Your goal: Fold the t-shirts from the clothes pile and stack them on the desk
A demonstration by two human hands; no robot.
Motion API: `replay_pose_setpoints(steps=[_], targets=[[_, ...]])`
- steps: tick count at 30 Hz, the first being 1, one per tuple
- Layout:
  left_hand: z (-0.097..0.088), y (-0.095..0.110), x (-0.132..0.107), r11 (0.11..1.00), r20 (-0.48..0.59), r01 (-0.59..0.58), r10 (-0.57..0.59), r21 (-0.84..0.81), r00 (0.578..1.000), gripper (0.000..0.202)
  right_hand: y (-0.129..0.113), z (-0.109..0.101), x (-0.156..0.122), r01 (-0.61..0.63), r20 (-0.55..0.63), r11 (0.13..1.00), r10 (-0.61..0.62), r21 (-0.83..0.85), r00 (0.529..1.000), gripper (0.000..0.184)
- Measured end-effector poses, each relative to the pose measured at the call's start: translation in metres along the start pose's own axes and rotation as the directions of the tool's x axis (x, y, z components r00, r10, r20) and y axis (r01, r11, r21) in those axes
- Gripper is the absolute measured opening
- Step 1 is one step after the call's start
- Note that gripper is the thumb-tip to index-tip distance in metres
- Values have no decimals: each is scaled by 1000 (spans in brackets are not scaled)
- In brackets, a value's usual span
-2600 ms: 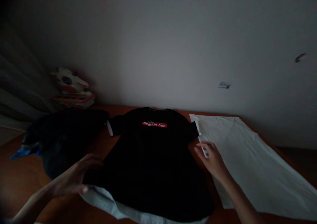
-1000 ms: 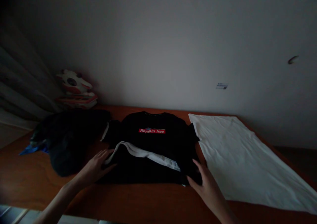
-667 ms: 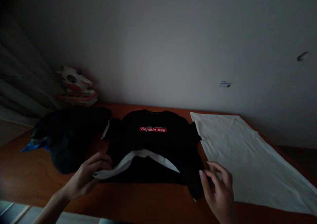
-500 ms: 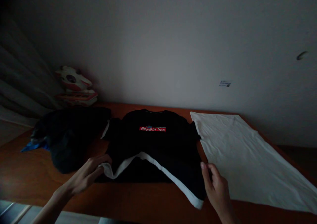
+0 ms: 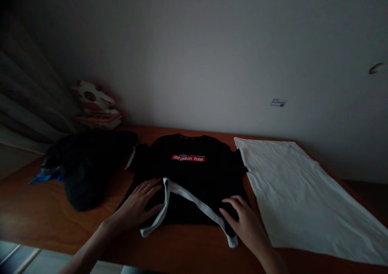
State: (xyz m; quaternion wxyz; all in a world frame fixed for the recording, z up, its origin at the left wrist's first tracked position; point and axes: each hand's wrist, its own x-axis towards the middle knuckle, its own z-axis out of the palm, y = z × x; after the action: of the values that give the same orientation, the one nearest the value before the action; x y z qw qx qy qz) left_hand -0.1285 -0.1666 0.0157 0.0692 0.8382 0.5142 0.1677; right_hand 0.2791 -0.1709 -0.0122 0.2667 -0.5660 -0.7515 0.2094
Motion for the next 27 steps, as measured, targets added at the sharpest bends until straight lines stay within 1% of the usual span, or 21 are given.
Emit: replay_pose_setpoints(steps=[2,3,5,6,7,8,9,11,13,15,18,20,23,25,27], targets=[[3,-5,1,999,-7,-8,7,-44,1000,51,0,-5,-1,-33,35,999,33,13,999,29],[2,-10,1,997,-35,11,-14,-74,999,46,0,-9,-2,-47,60,999,46,17,997,29],[-4,-25,6,988,-146,95,-113,-126,983,37,-1,-17,0,-72,108,997,69,20,992,33],[-8,-37,11,978,-208,155,-182,-141,961,34,-2,-20,2,-80,112,997,77,19,991,35],[-12,-50,17,964,-265,225,-257,-143,929,34,-3,-22,5,-82,97,996,80,18,992,38],[-16,-65,25,944,-298,302,-329,-134,896,35,-4,-24,10,-78,65,997,76,19,995,40],[-19,-80,34,915,-308,386,-402,-112,862,38,-4,-24,16,-69,27,997,68,23,997,41],[-23,-107,54,836,-270,548,-530,-10,804,44,-7,-22,32,-42,-24,999,42,29,999,40],[-25,-128,75,759,-201,646,-621,86,757,49,-13,-16,50,8,-23,1000,-8,24,1000,36],[-27,-140,94,715,-149,688,-672,124,726,53,-19,-8,70,65,-1,998,-65,14,998,29],[-28,-150,113,676,-99,727,-721,121,686,55,-28,5,98,105,43,994,-106,18,993,22],[-30,-155,120,657,-59,745,-745,115,665,46,-30,14,113,107,74,994,-110,38,991,21],[-34,-162,125,658,-43,748,-748,86,662,28,-28,29,128,96,85,991,-104,92,991,22],[-38,-166,123,646,-77,761,-757,52,648,24,-24,38,132,87,65,987,-96,135,993,23],[-43,-169,118,613,-132,790,-782,9,609,28,-19,46,132,96,12,982,-99,165,995,25]])
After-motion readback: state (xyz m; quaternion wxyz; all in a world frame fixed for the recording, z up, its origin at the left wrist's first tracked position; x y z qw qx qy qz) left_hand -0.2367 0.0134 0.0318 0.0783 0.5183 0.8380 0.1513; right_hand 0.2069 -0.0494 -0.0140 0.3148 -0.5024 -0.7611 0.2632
